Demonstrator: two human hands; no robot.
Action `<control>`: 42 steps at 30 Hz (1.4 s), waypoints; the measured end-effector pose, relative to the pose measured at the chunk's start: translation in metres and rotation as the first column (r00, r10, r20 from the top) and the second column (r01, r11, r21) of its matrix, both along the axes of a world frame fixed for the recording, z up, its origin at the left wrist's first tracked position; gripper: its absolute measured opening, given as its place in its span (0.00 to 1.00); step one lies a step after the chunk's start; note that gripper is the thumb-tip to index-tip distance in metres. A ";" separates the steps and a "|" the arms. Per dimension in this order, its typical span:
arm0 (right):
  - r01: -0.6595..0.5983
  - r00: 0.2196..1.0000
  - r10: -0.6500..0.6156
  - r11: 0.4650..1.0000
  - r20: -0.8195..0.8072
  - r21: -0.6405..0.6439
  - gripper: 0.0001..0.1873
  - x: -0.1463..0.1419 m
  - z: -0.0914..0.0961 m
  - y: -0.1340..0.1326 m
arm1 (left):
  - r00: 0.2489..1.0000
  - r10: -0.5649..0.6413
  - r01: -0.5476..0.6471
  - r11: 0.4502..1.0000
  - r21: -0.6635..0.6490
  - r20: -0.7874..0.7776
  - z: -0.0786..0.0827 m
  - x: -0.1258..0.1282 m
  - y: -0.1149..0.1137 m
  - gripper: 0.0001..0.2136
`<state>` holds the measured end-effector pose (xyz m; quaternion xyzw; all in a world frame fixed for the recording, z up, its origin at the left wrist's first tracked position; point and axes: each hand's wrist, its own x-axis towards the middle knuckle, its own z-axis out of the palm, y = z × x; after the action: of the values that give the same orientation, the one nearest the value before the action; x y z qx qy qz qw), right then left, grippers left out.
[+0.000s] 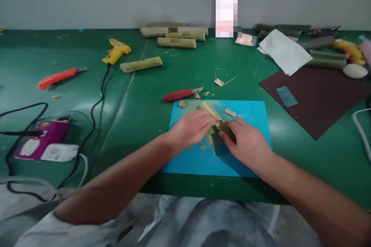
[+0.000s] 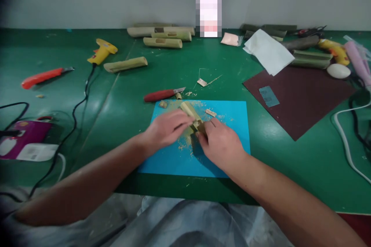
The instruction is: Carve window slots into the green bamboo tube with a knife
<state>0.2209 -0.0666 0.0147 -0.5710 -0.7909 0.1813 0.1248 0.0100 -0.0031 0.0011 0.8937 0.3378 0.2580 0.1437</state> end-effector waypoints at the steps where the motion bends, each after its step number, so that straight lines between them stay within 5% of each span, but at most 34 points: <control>1: 0.003 1.000 -0.003 1.000 -0.001 0.002 0.11 0.000 0.000 0.000 | 0.999 0.047 -0.047 0.999 0.004 0.027 0.000 0.000 0.000 0.10; 3: 0.012 1.000 -0.012 1.000 0.001 0.006 0.12 0.000 0.000 0.000 | 0.990 0.120 -0.122 0.992 0.018 0.069 0.000 0.000 0.000 0.10; 7: 0.000 1.000 0.000 1.000 0.015 0.002 0.12 0.000 0.000 -0.001 | 1.000 0.006 -0.006 1.000 0.004 0.012 -0.001 0.000 0.001 0.10; 11: 0.018 1.000 -0.018 1.000 -0.005 -0.004 0.12 0.000 0.000 -0.001 | 0.989 0.123 -0.126 0.992 0.029 0.081 -0.002 -0.001 0.003 0.09; 15: 0.002 1.000 -0.002 1.000 0.011 0.001 0.12 0.000 0.001 -0.001 | 0.999 -0.011 0.011 1.000 -0.004 0.036 -0.002 -0.001 0.002 0.09; 19: 0.014 1.000 -0.014 1.000 -0.011 0.015 0.12 0.000 -0.001 -0.001 | 0.986 0.137 -0.138 0.990 0.003 0.089 -0.002 -0.001 0.002 0.09; 24: 0.010 1.000 -0.010 1.000 0.008 0.016 0.11 -0.001 -0.001 -0.002 | 0.999 0.004 -0.003 1.000 -0.026 0.037 -0.003 0.000 -0.002 0.10; 28: 0.024 1.000 -0.024 1.000 0.000 0.000 0.11 -0.002 0.001 -0.002 | 0.980 0.172 -0.173 0.985 -0.002 0.102 -0.004 -0.002 -0.002 0.09; 32: 0.010 1.000 -0.010 1.000 0.023 -0.005 0.12 -0.002 0.001 -0.002 | 0.997 0.029 -0.025 0.998 -0.057 0.075 -0.003 0.000 -0.006 0.09; 37: 0.018 1.000 -0.018 1.000 0.014 -0.009 0.12 -0.002 0.001 -0.002 | 0.979 0.178 -0.176 0.984 -0.037 0.097 -0.002 -0.002 -0.004 0.08; 42: 0.007 0.999 -0.007 1.000 0.035 -0.007 0.11 -0.002 0.001 -0.002 | 1.000 0.011 -0.011 0.998 -0.065 0.007 0.000 -0.001 -0.005 0.10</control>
<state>0.2189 -0.0690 0.0159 -0.5774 -0.7903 0.1734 0.1095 0.0087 -0.0086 0.0010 0.8857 0.3503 0.2512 0.1724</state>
